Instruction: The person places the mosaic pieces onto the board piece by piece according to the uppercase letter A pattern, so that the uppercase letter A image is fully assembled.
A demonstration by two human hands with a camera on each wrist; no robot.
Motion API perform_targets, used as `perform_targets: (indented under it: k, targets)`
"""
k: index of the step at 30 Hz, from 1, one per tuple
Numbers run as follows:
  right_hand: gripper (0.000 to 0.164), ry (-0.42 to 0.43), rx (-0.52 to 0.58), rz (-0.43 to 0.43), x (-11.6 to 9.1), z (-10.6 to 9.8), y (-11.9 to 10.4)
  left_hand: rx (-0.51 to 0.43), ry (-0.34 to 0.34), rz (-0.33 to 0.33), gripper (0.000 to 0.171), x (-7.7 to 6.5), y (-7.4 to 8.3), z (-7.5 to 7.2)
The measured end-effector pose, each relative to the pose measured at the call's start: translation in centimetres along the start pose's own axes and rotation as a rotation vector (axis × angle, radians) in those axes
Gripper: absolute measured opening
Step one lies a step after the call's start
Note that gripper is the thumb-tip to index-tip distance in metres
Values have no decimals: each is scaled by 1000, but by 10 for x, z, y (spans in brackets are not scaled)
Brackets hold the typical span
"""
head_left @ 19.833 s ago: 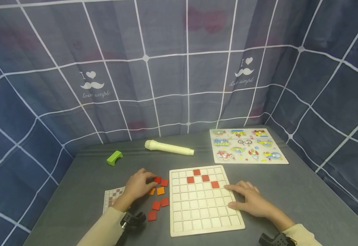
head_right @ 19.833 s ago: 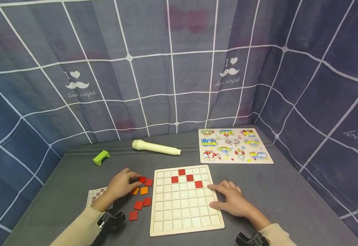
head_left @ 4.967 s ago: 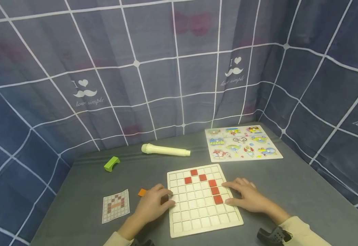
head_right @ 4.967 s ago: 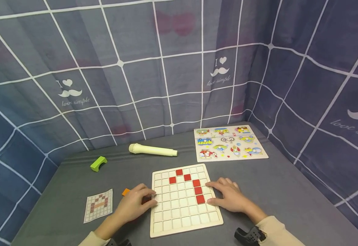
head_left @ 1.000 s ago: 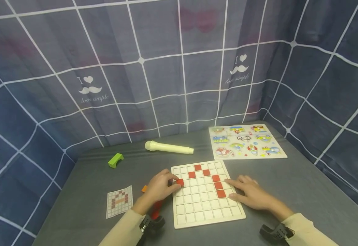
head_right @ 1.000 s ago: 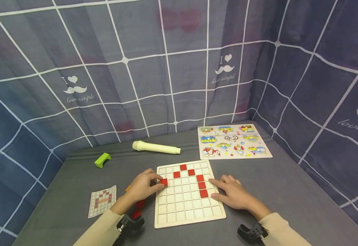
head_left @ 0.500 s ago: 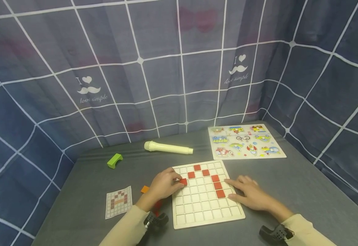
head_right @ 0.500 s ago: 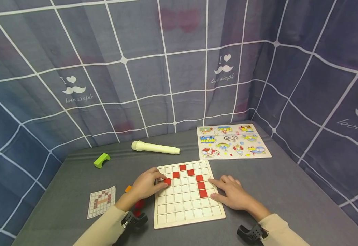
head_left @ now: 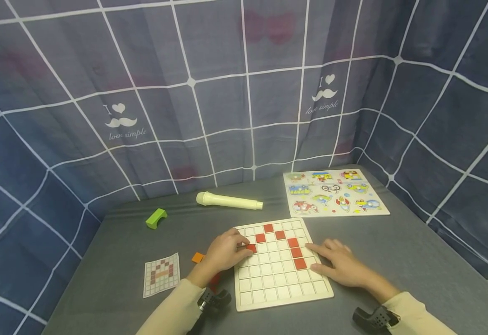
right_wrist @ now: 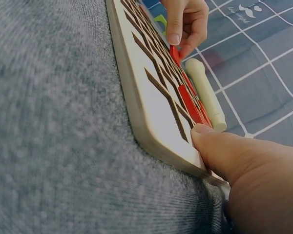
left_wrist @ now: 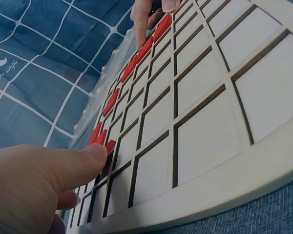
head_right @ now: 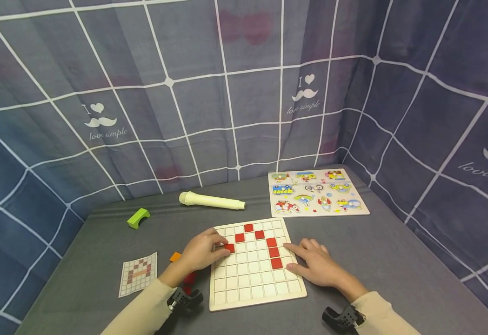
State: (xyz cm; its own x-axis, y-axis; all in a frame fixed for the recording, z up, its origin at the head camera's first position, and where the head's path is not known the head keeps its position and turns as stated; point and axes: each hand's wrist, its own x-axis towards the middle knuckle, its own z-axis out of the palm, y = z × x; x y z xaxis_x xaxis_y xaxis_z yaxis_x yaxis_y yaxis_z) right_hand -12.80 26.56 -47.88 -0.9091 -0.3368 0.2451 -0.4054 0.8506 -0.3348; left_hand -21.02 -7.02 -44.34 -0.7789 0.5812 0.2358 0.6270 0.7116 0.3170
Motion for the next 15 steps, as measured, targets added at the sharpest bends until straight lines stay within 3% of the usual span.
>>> perform_targets:
  k: [15]
  targets:
    - [51,-14,3,-6,-1,-1,0,-7,17,5,23,2,1,3]
